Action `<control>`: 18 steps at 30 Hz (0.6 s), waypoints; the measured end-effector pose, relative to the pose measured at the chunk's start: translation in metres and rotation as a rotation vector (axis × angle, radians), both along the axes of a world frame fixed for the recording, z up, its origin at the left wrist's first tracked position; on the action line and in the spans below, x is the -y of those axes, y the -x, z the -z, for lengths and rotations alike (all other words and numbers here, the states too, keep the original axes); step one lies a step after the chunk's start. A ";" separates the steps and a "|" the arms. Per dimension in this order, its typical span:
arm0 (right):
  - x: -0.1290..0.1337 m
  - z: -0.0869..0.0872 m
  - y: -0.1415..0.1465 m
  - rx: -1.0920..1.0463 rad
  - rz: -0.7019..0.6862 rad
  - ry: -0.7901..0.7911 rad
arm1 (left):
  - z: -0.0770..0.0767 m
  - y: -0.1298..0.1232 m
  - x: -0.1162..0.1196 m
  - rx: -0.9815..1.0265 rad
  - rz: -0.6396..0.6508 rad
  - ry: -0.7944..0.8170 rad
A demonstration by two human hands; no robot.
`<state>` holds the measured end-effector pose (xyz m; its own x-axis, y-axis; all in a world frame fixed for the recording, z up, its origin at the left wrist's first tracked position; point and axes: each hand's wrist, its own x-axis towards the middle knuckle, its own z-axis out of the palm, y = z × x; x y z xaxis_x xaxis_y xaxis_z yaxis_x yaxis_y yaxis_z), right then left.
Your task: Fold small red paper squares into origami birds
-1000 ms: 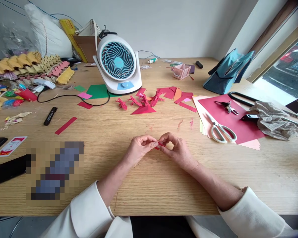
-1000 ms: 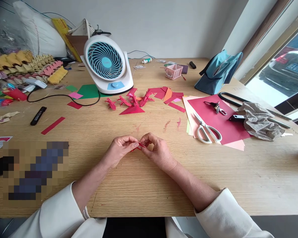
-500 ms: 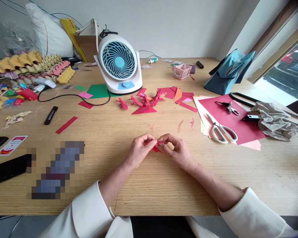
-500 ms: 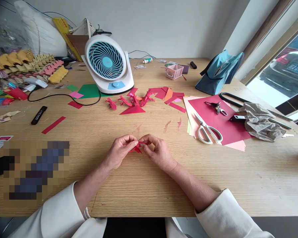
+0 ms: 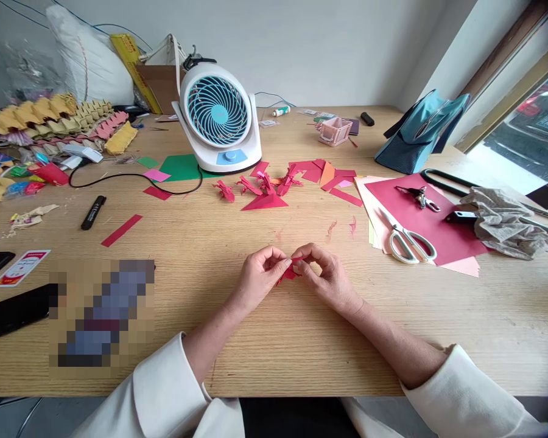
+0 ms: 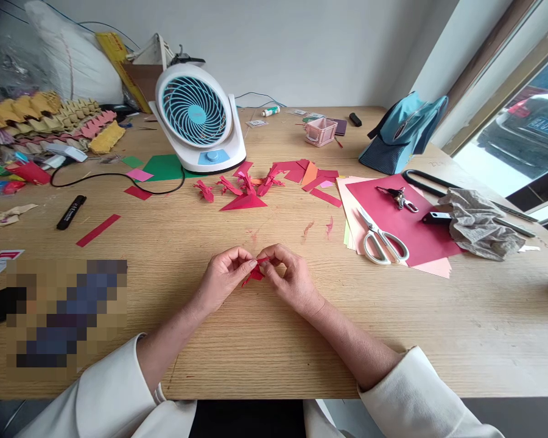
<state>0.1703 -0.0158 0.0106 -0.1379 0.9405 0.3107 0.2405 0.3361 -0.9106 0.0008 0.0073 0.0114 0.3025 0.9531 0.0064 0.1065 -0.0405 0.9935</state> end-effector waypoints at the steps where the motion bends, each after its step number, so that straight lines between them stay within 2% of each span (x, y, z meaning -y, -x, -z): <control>1: 0.000 0.000 0.000 -0.002 0.006 -0.002 | 0.000 0.000 0.000 0.000 0.009 -0.006; 13: -0.001 0.008 -0.001 -0.014 0.017 -0.064 | 0.002 -0.001 -0.001 0.120 0.041 0.069; 15: -0.001 0.007 -0.001 -0.022 0.014 -0.076 | 0.002 0.000 -0.001 0.112 0.044 0.045; 18: -0.001 0.006 -0.002 -0.046 -0.001 -0.069 | 0.001 0.002 0.000 0.039 0.013 -0.080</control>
